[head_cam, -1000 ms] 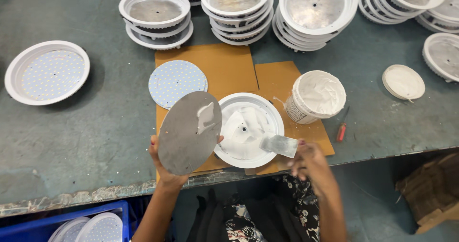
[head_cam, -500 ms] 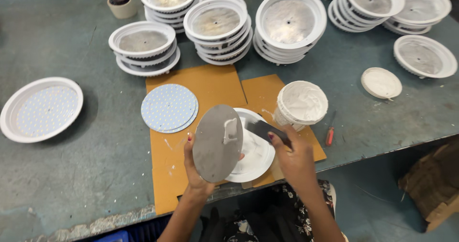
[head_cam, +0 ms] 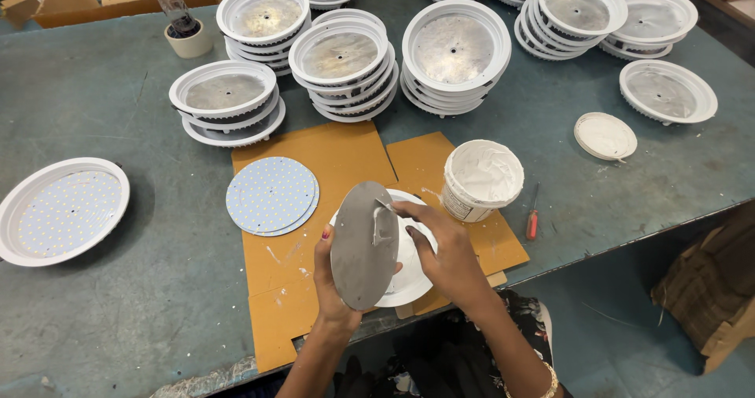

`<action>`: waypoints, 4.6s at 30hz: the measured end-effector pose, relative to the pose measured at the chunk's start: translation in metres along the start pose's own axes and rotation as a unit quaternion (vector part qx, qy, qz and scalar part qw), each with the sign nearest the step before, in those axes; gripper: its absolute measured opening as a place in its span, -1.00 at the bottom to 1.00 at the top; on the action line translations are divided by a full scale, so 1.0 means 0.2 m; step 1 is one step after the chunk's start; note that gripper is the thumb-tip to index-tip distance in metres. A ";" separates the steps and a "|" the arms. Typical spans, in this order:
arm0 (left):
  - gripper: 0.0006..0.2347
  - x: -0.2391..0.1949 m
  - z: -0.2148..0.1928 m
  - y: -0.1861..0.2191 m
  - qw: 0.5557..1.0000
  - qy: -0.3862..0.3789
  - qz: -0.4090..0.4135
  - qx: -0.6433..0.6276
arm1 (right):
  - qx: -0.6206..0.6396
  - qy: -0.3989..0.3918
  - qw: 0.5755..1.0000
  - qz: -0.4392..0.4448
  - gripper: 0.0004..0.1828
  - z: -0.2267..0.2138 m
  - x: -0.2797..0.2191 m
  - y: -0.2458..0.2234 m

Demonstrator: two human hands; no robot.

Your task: The person scoops white compound from a tub with a small spatula and spreads it inside white circular housings. They handle each housing one at a time, rotate it to cover the interior, and place finished units into a blue bin. A second person works across the table with similar items.

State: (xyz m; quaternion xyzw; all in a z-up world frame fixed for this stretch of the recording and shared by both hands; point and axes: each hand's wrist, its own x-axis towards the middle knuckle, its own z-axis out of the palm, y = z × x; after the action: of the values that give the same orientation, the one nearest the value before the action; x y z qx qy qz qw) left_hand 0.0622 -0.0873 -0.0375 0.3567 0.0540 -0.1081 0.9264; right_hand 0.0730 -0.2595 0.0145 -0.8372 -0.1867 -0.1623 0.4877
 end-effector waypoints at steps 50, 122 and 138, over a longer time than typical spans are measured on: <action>-0.33 0.22 -0.05 -0.36 0.987 -0.052 0.149 0.033 | 0.115 0.027 0.961 0.252 -0.70 0.07 -0.28 0.10; -0.44 0.21 0.11 -0.21 0.997 0.050 0.000 -0.059 | -0.025 -0.026 0.989 -0.143 -0.52 -0.01 -0.14 0.05; -0.44 0.16 0.10 -0.29 0.995 0.024 0.003 -0.100 | -0.037 0.028 0.997 -0.066 -0.54 -0.04 -0.15 0.10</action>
State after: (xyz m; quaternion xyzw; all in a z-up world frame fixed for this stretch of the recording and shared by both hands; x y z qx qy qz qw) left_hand 0.0801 -0.1477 -0.0648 0.2645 0.0854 -0.0907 0.9563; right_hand 0.0565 -0.2804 -0.0108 -0.8357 -0.2217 -0.2240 0.4498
